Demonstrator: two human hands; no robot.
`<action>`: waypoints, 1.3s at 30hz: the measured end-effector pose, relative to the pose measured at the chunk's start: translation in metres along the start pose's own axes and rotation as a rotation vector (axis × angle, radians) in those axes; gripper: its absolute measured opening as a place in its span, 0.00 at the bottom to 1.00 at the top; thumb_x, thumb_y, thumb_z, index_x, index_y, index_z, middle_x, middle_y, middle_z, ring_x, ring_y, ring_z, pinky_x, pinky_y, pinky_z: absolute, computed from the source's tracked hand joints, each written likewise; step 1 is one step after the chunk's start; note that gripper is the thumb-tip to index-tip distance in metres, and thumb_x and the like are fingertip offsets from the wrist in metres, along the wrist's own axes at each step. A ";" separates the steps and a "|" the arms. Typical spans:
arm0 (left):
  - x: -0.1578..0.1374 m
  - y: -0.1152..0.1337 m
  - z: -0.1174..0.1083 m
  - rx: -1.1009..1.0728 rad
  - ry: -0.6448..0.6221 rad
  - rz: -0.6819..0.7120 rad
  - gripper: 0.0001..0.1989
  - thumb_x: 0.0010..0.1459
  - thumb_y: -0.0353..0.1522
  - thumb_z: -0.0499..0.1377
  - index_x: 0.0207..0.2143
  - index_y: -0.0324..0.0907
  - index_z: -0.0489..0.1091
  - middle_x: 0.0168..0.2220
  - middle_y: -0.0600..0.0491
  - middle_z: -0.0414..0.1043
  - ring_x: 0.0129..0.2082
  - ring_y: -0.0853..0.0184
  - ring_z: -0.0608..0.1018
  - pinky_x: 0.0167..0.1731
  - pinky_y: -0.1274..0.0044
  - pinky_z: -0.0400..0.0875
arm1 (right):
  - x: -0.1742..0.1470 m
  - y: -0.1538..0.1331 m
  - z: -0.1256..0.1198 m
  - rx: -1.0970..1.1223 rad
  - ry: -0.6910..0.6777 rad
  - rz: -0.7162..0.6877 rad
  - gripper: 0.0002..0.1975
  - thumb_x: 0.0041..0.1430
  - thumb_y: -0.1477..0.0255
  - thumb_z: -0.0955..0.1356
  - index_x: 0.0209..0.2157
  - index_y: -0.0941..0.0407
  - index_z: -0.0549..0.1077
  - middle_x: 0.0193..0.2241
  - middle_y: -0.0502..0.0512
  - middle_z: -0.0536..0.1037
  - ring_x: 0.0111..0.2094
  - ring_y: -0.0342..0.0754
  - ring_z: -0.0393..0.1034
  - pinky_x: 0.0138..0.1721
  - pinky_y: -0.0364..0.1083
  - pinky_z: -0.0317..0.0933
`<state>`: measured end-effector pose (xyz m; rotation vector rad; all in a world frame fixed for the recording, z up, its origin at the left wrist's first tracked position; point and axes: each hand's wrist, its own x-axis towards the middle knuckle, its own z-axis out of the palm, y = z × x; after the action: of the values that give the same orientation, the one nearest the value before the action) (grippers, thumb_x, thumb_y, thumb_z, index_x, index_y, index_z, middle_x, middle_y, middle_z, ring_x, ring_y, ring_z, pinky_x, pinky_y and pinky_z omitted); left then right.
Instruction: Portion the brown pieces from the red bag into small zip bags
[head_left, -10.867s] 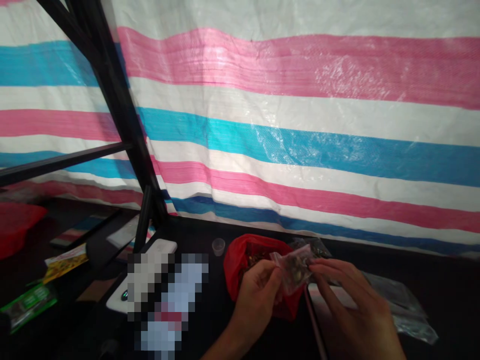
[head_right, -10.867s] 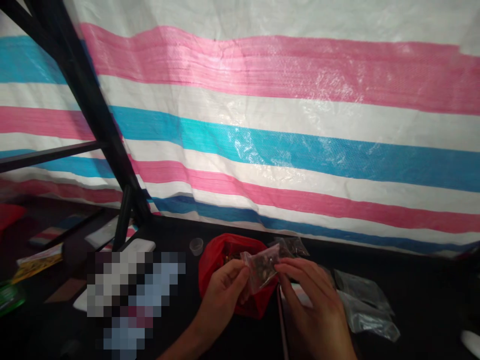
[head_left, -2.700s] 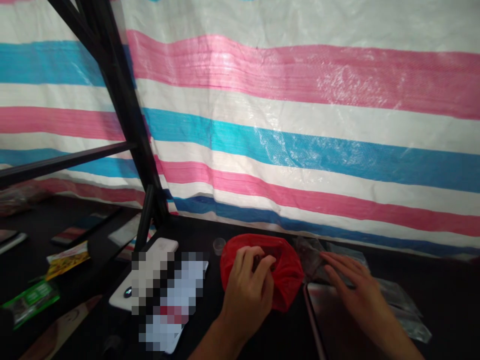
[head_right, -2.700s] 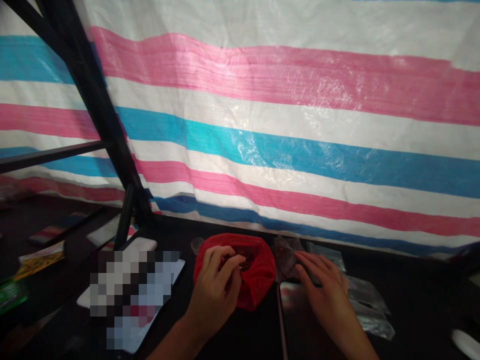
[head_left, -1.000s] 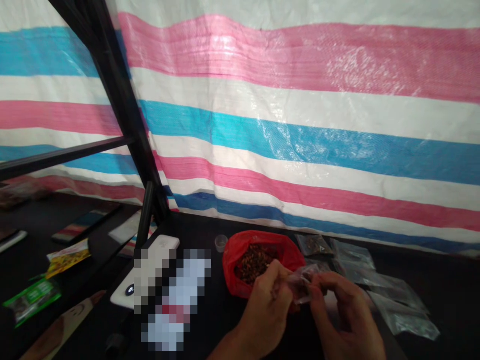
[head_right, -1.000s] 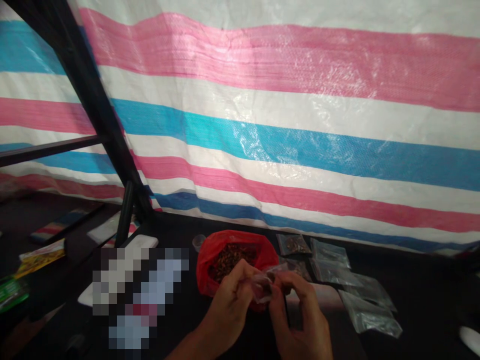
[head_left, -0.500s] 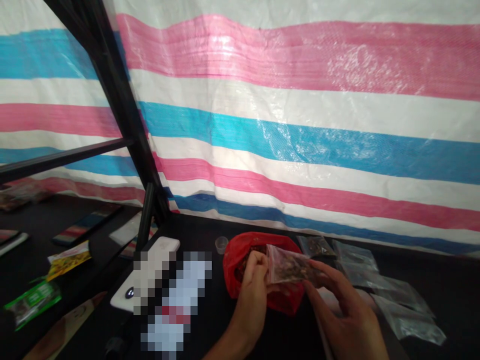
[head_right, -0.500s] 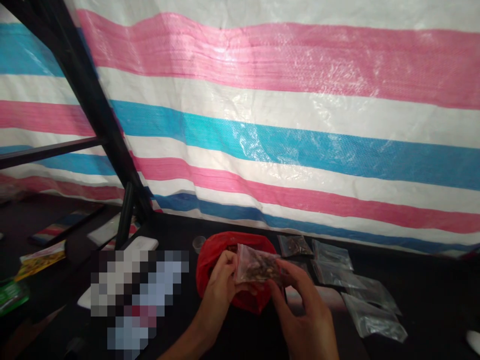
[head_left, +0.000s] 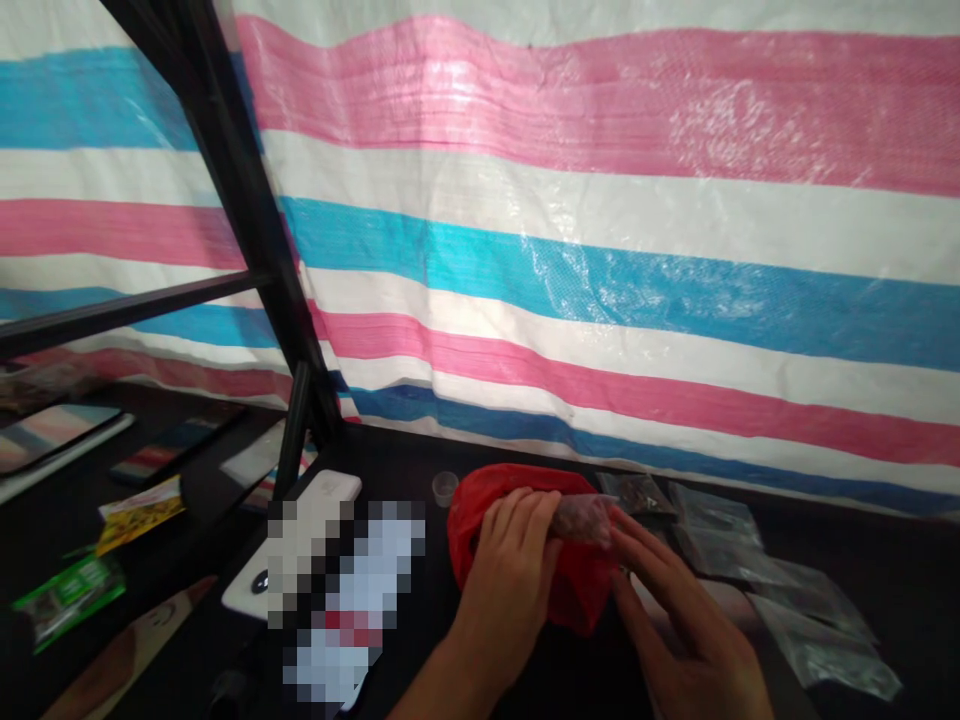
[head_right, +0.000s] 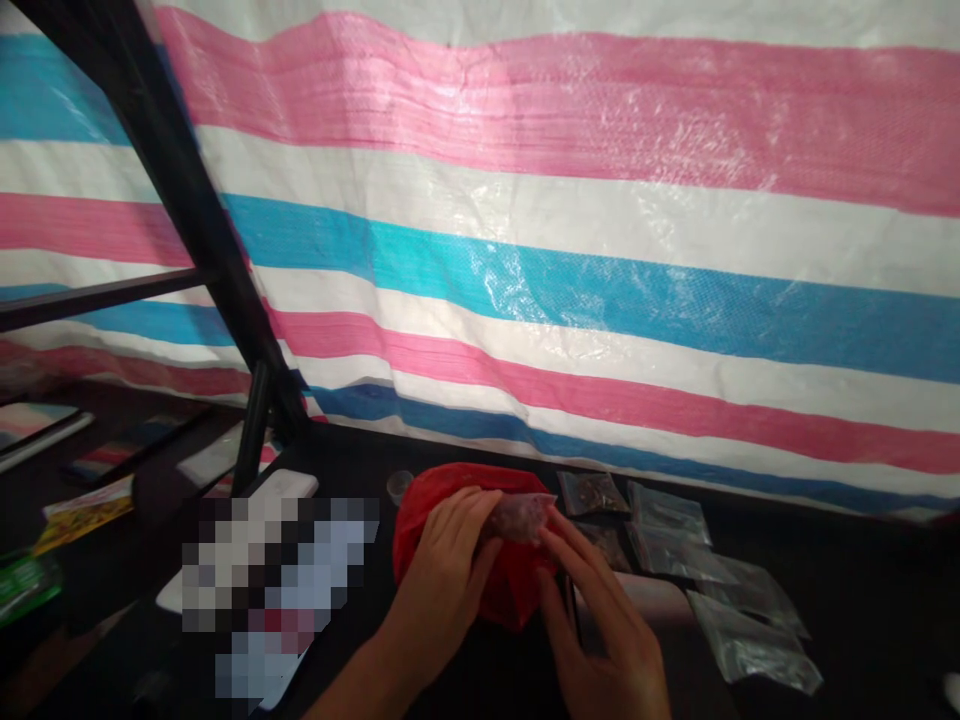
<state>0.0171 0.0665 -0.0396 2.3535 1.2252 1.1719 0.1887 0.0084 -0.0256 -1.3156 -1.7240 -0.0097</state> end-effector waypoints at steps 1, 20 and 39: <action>0.000 -0.001 0.000 -0.024 0.009 -0.025 0.22 0.66 0.24 0.54 0.61 0.42 0.63 0.57 0.46 0.75 0.59 0.56 0.75 0.59 0.56 0.71 | -0.001 -0.001 0.001 -0.001 -0.019 -0.018 0.19 0.67 0.72 0.67 0.58 0.47 0.73 0.60 0.54 0.75 0.57 0.53 0.74 0.57 0.50 0.71; 0.002 -0.007 0.000 0.124 -0.042 -0.100 0.15 0.63 0.24 0.61 0.52 0.42 0.73 0.53 0.49 0.79 0.56 0.56 0.77 0.57 0.59 0.74 | -0.005 0.034 0.009 -0.151 -0.199 0.044 0.16 0.69 0.68 0.63 0.55 0.51 0.76 0.53 0.59 0.80 0.52 0.54 0.77 0.54 0.53 0.73; 0.011 -0.004 -0.014 -0.416 0.020 -0.449 0.16 0.66 0.31 0.56 0.55 0.45 0.73 0.53 0.49 0.76 0.54 0.60 0.76 0.58 0.66 0.69 | 0.001 0.003 0.004 -0.147 -0.121 -0.260 0.17 0.71 0.73 0.62 0.58 0.52 0.70 0.55 0.57 0.77 0.55 0.46 0.74 0.53 0.43 0.70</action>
<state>0.0080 0.0760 -0.0266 1.6641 1.2781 1.1569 0.1883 0.0119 -0.0288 -1.2084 -2.0203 -0.2132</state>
